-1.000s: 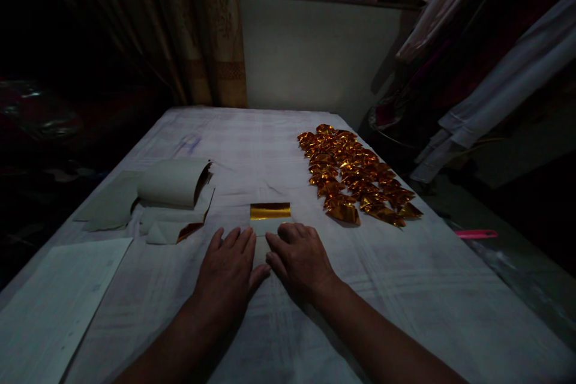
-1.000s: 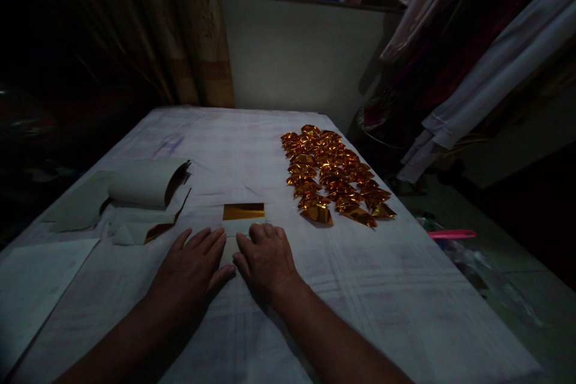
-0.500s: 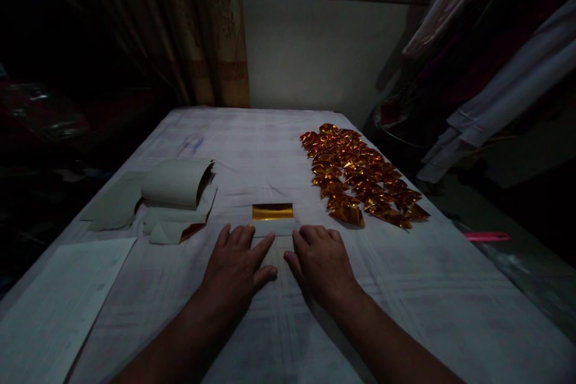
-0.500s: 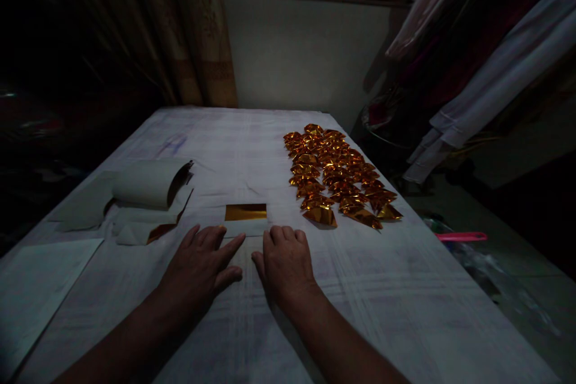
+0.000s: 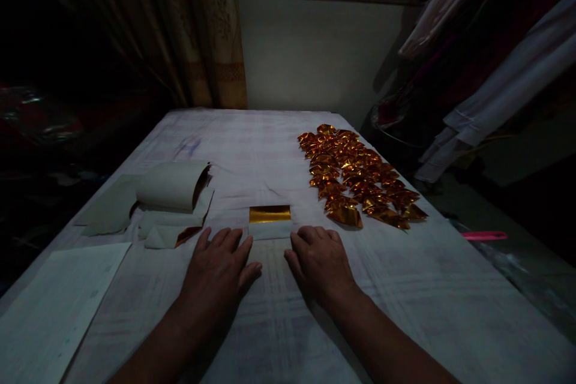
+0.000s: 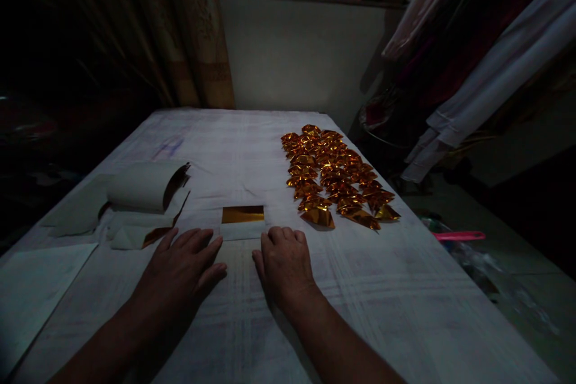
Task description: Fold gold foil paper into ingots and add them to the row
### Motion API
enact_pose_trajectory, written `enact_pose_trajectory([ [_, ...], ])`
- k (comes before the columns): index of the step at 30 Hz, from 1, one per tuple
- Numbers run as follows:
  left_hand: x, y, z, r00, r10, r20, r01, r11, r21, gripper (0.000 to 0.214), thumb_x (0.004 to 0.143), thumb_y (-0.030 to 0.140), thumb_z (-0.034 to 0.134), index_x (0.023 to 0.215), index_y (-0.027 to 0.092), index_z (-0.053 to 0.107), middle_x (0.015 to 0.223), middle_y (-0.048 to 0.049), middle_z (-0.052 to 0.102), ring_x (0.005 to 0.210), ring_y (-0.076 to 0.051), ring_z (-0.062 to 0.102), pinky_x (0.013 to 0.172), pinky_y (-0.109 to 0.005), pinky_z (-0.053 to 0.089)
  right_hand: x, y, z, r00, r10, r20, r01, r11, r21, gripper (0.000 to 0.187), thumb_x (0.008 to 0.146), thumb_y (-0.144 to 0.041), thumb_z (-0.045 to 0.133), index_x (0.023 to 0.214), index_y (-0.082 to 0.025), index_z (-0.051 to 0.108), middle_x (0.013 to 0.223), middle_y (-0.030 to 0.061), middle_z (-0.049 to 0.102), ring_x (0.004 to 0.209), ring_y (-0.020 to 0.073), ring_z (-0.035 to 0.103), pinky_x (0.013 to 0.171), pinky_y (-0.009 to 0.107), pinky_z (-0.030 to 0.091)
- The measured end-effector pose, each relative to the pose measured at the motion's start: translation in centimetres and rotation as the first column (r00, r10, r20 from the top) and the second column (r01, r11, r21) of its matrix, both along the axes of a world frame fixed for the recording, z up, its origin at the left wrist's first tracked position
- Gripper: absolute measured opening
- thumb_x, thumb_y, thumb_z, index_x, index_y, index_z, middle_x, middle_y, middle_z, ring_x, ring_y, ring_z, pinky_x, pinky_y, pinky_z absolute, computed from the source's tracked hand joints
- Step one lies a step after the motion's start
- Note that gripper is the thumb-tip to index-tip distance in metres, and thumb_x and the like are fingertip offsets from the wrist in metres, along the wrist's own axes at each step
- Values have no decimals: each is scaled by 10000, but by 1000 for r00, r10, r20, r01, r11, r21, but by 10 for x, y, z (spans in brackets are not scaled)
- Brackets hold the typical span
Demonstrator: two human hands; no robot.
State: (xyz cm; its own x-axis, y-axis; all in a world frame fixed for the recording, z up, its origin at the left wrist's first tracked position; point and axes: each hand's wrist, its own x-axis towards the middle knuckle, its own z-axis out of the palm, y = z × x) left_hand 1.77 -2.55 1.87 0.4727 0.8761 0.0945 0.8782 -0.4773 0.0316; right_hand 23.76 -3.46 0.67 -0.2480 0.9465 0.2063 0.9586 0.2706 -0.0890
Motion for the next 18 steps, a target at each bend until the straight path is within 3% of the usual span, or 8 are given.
enact_pose_trajectory([
  [6, 4, -2, 0, 1000, -15, -14, 16, 1000, 25, 356, 913, 372, 644, 1206, 173, 682, 1279, -146, 676, 1170, -374, 607, 1090, -660, 329, 0, 0, -1, 999, 11, -30, -10, 999, 30, 131, 904, -325, 683, 961, -208, 700, 1004, 73, 703, 921, 256, 578, 797, 397, 335],
  [11, 7, -3, -11, 997, -82, 5, 81, 991, 108, 358, 954, 372, 577, 1201, 132, 672, 1279, -170, 680, 1198, -349, 600, 1111, -606, 342, -8, 1, -4, 985, 140, -98, -135, 989, 54, 291, 904, -368, 688, 1169, -254, 657, 1210, 89, 652, 1098, 279, 539, 886, 412, 350],
  [14, 7, -3, -18, 995, -104, 0, 103, 986, 129, 364, 949, 377, 588, 1180, 108, 669, 1261, -187, 684, 1171, -342, 615, 1102, -581, 360, -15, 1, -6, 974, 197, -107, -196, 980, 24, 333, 926, -400, 658, 1230, -265, 632, 1252, 98, 628, 1135, 282, 523, 905, 414, 357],
  [18, 9, -4, -17, 996, -85, 30, 80, 988, 131, 350, 948, 391, 597, 1166, 124, 656, 1230, -176, 685, 1131, -328, 626, 1088, -567, 376, -18, 2, -5, 979, 165, -117, -170, 985, -28, 295, 943, -404, 635, 1192, -246, 649, 1208, 88, 645, 1093, 267, 545, 885, 405, 362],
])
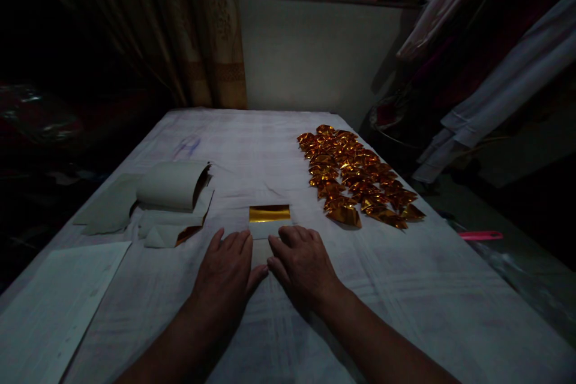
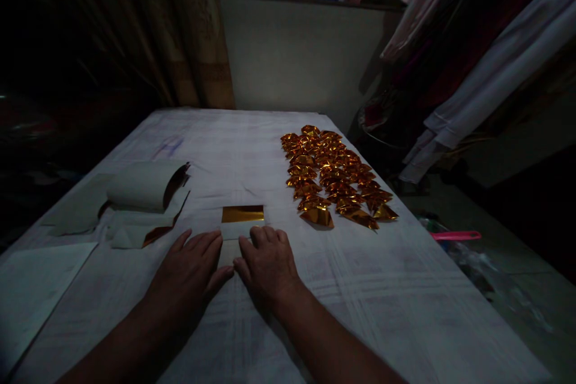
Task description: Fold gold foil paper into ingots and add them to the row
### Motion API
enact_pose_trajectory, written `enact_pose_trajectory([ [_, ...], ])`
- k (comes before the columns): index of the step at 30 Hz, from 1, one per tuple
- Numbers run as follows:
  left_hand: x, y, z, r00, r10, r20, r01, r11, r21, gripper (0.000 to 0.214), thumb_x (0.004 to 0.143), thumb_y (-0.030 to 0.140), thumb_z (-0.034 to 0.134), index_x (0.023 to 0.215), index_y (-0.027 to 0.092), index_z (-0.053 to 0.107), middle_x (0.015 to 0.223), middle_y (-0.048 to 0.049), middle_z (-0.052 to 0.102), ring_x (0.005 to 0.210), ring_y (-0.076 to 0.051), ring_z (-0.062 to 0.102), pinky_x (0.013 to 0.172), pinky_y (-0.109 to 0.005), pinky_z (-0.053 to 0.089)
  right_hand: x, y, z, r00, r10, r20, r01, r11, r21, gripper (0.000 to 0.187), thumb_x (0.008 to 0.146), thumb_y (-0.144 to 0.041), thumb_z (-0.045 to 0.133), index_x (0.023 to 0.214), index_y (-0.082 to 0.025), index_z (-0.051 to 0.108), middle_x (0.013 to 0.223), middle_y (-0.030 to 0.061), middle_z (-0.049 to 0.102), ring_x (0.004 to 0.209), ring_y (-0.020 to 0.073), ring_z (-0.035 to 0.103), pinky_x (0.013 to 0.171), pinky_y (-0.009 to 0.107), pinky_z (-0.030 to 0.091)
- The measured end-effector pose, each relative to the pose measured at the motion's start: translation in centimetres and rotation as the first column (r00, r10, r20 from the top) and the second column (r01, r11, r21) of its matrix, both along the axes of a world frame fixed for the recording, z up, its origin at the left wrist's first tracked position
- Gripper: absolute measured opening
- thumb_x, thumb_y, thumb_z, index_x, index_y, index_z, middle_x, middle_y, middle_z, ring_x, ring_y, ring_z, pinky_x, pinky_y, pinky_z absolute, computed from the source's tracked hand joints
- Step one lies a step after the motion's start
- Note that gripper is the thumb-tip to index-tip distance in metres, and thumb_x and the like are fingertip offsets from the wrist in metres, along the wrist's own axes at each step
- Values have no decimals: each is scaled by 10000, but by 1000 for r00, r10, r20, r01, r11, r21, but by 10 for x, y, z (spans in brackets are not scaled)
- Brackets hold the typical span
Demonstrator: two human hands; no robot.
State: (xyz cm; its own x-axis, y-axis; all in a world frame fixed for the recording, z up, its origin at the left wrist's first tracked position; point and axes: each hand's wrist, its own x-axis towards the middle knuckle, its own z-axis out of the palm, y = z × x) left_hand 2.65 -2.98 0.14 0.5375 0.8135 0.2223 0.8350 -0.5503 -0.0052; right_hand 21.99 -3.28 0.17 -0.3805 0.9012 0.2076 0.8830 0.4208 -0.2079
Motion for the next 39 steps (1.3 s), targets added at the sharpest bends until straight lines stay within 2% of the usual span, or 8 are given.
enact_pose_trajectory([
  [7, 4, 2, 9, 999, 44, 21, -43, 996, -74, 325, 933, 351, 632, 1244, 260, 666, 1255, -133, 658, 1150, -337, 611, 1075, -605, 363, 15, 2, 7, 996, -88, -2, 88, 996, 11, 138, 944, -336, 633, 969, -235, 724, 1045, 52, 701, 962, 223, 587, 825, 380, 346],
  [11, 2, 4, 14, 999, 32, 14, -30, 991, -132, 305, 915, 334, 648, 1208, 260, 688, 1242, -119, 663, 1140, -336, 612, 1058, -603, 376, 21, 3, 8, 992, -123, -12, 123, 992, 16, 147, 939, -293, 614, 928, -245, 751, 1011, 43, 721, 944, 219, 600, 809, 380, 344],
  [16, 0, 7, 17, 992, 13, 127, 1, 994, -112, 183, 945, 310, 578, 1036, 221, 708, 1160, -91, 694, 1052, -294, 635, 1054, -586, 377, 27, 6, 7, 988, -152, -31, 153, 988, 22, 179, 941, -258, 587, 889, -227, 755, 978, 43, 739, 918, 222, 619, 810, 383, 364],
  [19, -3, 14, 13, 976, 25, 218, -5, 996, -91, 184, 962, 299, 525, 934, 198, 677, 1074, -87, 706, 984, -273, 636, 981, -512, 450, 29, 11, 5, 984, -168, -62, 172, 983, 60, 171, 921, -243, 601, 1017, -203, 738, 1063, 75, 733, 977, 246, 620, 851, 389, 392],
  [22, -10, 24, 3, 951, 106, 292, -97, 994, -46, 177, 933, 322, 558, 974, 170, 639, 1055, -122, 697, 998, -299, 621, 904, -475, 493, 27, 17, 0, 980, -172, -105, 183, 976, 116, 384, 886, -262, 640, 1257, -163, 641, 1278, 144, 655, 1163, 290, 565, 941, 418, 409],
  [24, -14, 29, -5, 935, 131, 331, -133, 991, -19, 260, 914, 353, 583, 1078, 154, 619, 1124, -142, 683, 1077, -318, 604, 942, -490, 483, 25, 22, -7, 978, -168, -122, 182, 976, 116, 502, 862, -291, 673, 1334, -143, 583, 1360, 178, 598, 1249, 311, 516, 982, 444, 413],
  [29, -17, 37, -19, 920, 131, 371, -131, 991, -23, 442, 917, 380, 574, 1299, 160, 546, 1300, -147, 629, 1208, -315, 562, 1056, -531, 419, 25, 29, -24, 964, -167, -206, 187, 979, 84, 480, 833, -315, 709, 1281, -173, 614, 1380, 169, 581, 1301, 315, 490, 1036, 481, 410],
  [39, -16, 38, -21, 932, 132, 338, -116, 991, -68, 311, 954, 339, 534, 1222, 219, 635, 1329, -114, 630, 1272, -296, 539, 1128, -587, 317, 28, 33, -28, 952, -203, -229, 225, 971, 75, 243, 909, -292, 626, 1129, -218, 699, 1329, 134, 625, 1290, 299, 514, 1023, 481, 415],
])
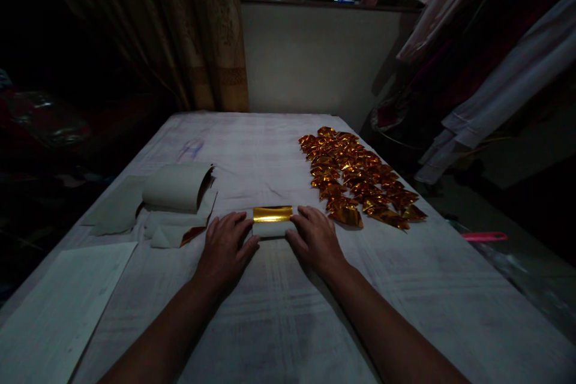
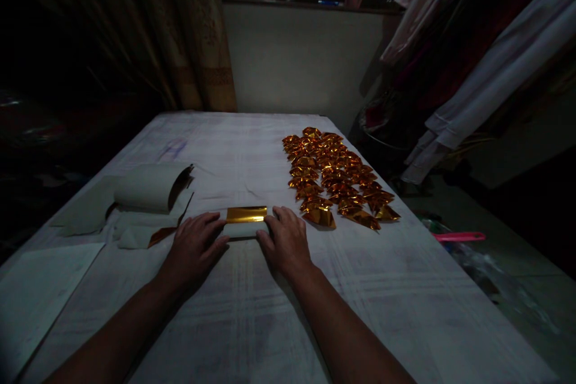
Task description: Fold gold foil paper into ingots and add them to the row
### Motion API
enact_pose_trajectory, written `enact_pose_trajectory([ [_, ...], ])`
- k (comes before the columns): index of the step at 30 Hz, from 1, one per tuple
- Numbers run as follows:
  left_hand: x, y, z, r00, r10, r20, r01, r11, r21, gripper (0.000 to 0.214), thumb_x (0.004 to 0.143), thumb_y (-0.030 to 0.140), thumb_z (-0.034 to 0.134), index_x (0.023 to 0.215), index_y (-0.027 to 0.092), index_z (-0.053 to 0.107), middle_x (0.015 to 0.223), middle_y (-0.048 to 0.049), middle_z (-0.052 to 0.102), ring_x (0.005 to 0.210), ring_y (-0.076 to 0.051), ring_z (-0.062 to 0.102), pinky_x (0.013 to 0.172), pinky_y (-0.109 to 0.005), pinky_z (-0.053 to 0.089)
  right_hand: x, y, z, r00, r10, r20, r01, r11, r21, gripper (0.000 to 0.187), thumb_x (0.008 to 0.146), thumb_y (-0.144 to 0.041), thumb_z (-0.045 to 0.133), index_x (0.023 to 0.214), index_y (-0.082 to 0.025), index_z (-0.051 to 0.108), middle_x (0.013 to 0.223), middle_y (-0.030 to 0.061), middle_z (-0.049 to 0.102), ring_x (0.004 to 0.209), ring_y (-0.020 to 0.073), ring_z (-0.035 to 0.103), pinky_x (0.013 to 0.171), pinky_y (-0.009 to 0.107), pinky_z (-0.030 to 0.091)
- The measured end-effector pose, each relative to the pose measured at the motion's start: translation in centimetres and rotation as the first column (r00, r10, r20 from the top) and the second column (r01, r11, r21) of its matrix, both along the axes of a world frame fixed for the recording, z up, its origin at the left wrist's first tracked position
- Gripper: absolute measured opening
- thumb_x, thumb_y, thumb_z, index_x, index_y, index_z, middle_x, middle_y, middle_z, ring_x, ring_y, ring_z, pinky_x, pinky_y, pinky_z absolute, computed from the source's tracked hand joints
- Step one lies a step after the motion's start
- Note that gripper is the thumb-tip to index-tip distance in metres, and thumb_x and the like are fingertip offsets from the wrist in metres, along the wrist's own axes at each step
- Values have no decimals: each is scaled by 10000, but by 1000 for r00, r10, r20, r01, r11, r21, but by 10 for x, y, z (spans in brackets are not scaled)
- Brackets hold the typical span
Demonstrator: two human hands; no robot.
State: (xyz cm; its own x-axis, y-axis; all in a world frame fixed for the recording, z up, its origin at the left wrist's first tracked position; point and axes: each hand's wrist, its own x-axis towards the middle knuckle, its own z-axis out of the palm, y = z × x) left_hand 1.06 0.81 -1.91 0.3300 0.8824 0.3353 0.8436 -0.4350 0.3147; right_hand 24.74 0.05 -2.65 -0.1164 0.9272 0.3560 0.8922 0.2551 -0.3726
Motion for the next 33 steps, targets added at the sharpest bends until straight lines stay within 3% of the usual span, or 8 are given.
enact_pose_trajectory([
  [5, 0, 0, -1, 1000, 5, -21, -5, 1000, -5, 370, 937, 355, 577, 1279, 217, 605, 1359, -123, 619, 1295, -308, 526, 1136, -585, 309, 2, 0, -2, 1000, 22, -20, -22, 1000, -7, 264, 849, -271, 684, 1105, -210, 689, 1341, 138, 624, 1298, 309, 514, 1038, 500, 412],
  [10, 2, -2, 1, 1000, -1, 2, 1, 1000, -23, 298, 929, 318, 584, 1217, 255, 631, 1365, -98, 617, 1309, -296, 517, 1141, -595, 289, 0, 1, -1, 1000, 7, 19, -7, 1000, -18, 449, 829, -259, 680, 1269, -189, 619, 1398, 175, 579, 1324, 329, 495, 1047, 527, 414],
  [18, 2, -1, 4, 989, -126, 76, 127, 992, -7, 147, 923, 242, 539, 1002, 229, 662, 1348, -93, 653, 1356, -288, 508, 1160, -631, 266, 3, -2, -4, 995, 76, -56, -73, 996, 60, 265, 815, -211, 656, 1080, -222, 666, 1416, 141, 577, 1372, 319, 450, 1057, 533, 393],
  [23, 5, -2, 10, 970, -152, 192, 152, 988, 18, 306, 960, 258, 422, 1208, 226, 597, 1270, -93, 697, 1285, -262, 581, 1151, -584, 332, 7, -3, 0, 984, 132, -122, -114, 983, 146, 207, 848, -215, 619, 1044, -220, 683, 1372, 119, 622, 1360, 300, 464, 1056, 502, 386],
  [25, 7, -5, 15, 958, -114, 264, 120, 993, -5, 281, 962, 287, 396, 1134, 221, 607, 1138, -84, 734, 1132, -253, 663, 1067, -515, 447, 8, -3, 3, 972, 155, -176, -129, 980, 150, 171, 867, -230, 595, 1009, -230, 692, 1322, 105, 659, 1318, 286, 509, 1043, 483, 401],
  [27, 9, -7, 21, 937, -44, 347, 75, 994, -76, 227, 953, 333, 403, 1005, 224, 595, 931, -53, 735, 891, -231, 704, 861, -417, 552, 8, -3, 8, 951, 176, -255, -147, 981, 130, 162, 883, -241, 570, 985, -241, 696, 1208, 90, 716, 1203, 265, 595, 1008, 448, 431],
  [30, 12, -11, 25, 867, 80, 491, 16, 982, -188, 188, 927, 392, 451, 918, 227, 540, 701, 17, 635, 631, -179, 624, 602, -298, 506, 4, -7, 16, 915, 158, -372, -137, 987, 81, 168, 904, -292, 539, 940, -229, 690, 927, 64, 750, 914, 230, 676, 866, 364, 491],
  [33, 17, -14, 26, 721, 152, 676, 68, 955, -288, 216, 906, 435, 507, 898, 219, 518, 677, 33, 601, 612, -151, 595, 571, -258, 473, -2, -12, 21, 870, 124, -477, -128, 991, 24, 224, 926, -358, 504, 888, -209, 667, 752, 27, 693, 716, 189, 652, 694, 281, 495],
])
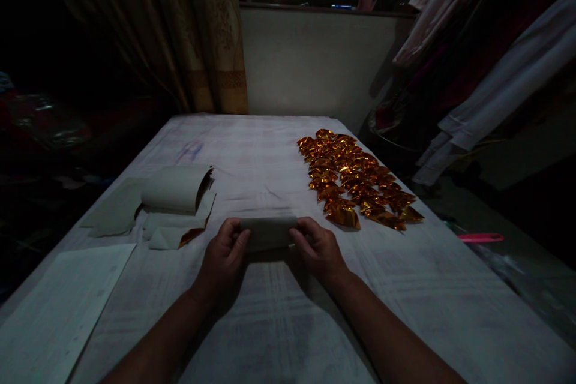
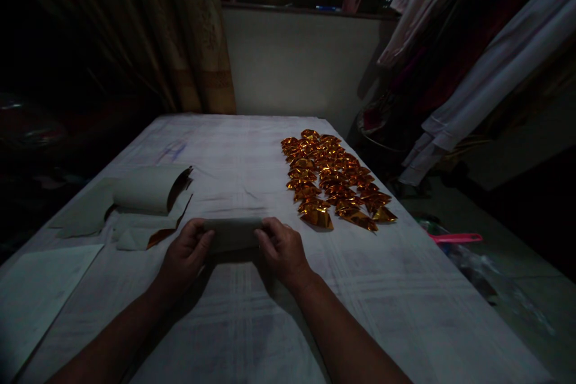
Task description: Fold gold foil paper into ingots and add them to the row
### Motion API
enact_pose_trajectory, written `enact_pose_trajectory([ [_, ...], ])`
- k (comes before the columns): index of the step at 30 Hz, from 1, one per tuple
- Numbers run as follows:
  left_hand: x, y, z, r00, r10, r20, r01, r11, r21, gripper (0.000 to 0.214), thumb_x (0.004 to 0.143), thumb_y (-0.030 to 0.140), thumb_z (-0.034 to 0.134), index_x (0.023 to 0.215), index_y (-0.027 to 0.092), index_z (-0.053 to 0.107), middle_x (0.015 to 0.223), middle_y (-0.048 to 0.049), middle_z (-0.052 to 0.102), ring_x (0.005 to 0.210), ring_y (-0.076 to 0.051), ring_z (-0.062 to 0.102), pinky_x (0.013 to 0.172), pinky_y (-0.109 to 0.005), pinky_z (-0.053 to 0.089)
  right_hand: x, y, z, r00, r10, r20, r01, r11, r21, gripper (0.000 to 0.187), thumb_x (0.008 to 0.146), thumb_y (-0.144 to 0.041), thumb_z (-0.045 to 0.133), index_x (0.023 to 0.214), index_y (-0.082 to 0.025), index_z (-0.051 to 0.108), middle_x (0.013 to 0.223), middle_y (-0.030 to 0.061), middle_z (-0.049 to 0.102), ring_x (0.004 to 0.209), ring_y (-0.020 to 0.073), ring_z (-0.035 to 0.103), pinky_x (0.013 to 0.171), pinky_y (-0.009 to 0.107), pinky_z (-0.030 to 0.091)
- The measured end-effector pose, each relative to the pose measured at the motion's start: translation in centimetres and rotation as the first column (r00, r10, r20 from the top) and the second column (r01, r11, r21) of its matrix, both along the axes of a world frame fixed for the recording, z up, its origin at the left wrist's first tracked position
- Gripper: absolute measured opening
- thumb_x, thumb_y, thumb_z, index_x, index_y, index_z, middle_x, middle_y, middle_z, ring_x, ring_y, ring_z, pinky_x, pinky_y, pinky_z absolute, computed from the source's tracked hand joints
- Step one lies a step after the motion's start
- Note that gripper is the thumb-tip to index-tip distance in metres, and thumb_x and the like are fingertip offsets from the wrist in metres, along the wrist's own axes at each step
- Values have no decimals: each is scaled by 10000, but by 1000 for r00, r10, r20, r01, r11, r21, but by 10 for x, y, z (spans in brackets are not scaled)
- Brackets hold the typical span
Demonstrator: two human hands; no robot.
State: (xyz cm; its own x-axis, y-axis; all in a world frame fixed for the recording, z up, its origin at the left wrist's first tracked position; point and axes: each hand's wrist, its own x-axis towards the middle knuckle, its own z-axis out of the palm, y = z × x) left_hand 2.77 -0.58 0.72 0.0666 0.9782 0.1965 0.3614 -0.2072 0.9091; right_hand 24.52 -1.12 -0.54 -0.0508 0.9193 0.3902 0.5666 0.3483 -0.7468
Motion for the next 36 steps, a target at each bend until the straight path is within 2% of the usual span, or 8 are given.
enact_pose_trajectory([
  [3, 5, 1, -3, 974, -14, 227, 48, 988, -145, 333, 869, 477, 589, 1046, 204, 522, 705, 27, 632, 634, -161, 628, 571, -260, 490, -4, -1, 0, 999, -30, -37, 28, 999, -41, 249, 926, -390, 499, 921, -208, 669, 741, 12, 687, 676, 174, 647, 643, 254, 483],
  [6, 4, 5, -10, 970, 28, 243, 17, 983, -183, 548, 854, 450, 625, 1309, 191, 464, 898, -32, 695, 709, -170, 671, 635, -297, 542, -3, 6, -5, 990, -128, 51, 130, 991, -40, 274, 903, -370, 517, 1025, -200, 694, 775, 28, 722, 705, 192, 670, 677, 273, 484],
  [11, -5, 7, -20, 985, 93, -145, -77, 991, 113, 526, 914, 372, 560, 1413, 238, 461, 1357, -129, 590, 1016, -227, 688, 866, -425, 583, 4, 21, -14, 964, -171, 203, 186, 981, -56, 411, 884, -319, 551, 1250, -172, 665, 770, 31, 742, 760, 209, 695, 778, 301, 477],
  [14, -6, 1, -19, 898, -1, -440, 164, 929, 333, 369, 978, 337, 498, 1329, 249, 574, 1427, -111, 571, 1296, -277, 560, 1077, -510, 470, 5, 24, -16, 957, -175, 231, 197, 978, -75, 457, 887, -299, 552, 1318, -166, 631, 779, 27, 748, 773, 209, 699, 813, 309, 470],
  [18, -1, -7, -18, 655, -184, -733, 486, 846, 222, 481, 969, 475, 548, 1381, 225, 562, 1473, -113, 558, 1407, -336, 448, 1176, -614, 299, 4, 25, -16, 956, -172, 239, 200, 975, -96, 448, 897, -298, 559, 1324, -185, 631, 803, 27, 758, 800, 216, 699, 842, 322, 462],
  [22, 3, -9, -20, 544, -200, -815, 491, 863, 116, 635, 946, 570, 552, 1456, 197, 490, 1520, -129, 502, 1412, -348, 441, 1184, -626, 252, 7, 25, -15, 965, -157, 212, 182, 977, -107, 411, 937, -301, 500, 1303, -187, 648, 848, 53, 774, 830, 223, 704, 821, 321, 472],
  [29, 4, -12, -24, 550, -90, -830, 408, 896, 173, 543, 987, 510, 501, 1444, 218, 502, 1495, -122, 535, 1388, -333, 471, 1186, -644, 189, 23, 14, -13, 985, 61, 164, -36, 988, -148, 547, 817, -98, 492, 1338, -220, 610, 973, 32, 776, 918, 209, 691, 907, 376, 465],
  [36, 5, -13, -27, 573, -80, -815, 387, 904, 183, 514, 987, 490, 504, 1423, 219, 517, 1476, -122, 554, 1387, -332, 470, 1179, -661, 194, 28, 5, -12, 922, 212, 325, -200, 977, -70, 559, 774, -29, 598, 1264, -291, 666, 1040, 38, 731, 993, 210, 629, 913, 396, 410],
])
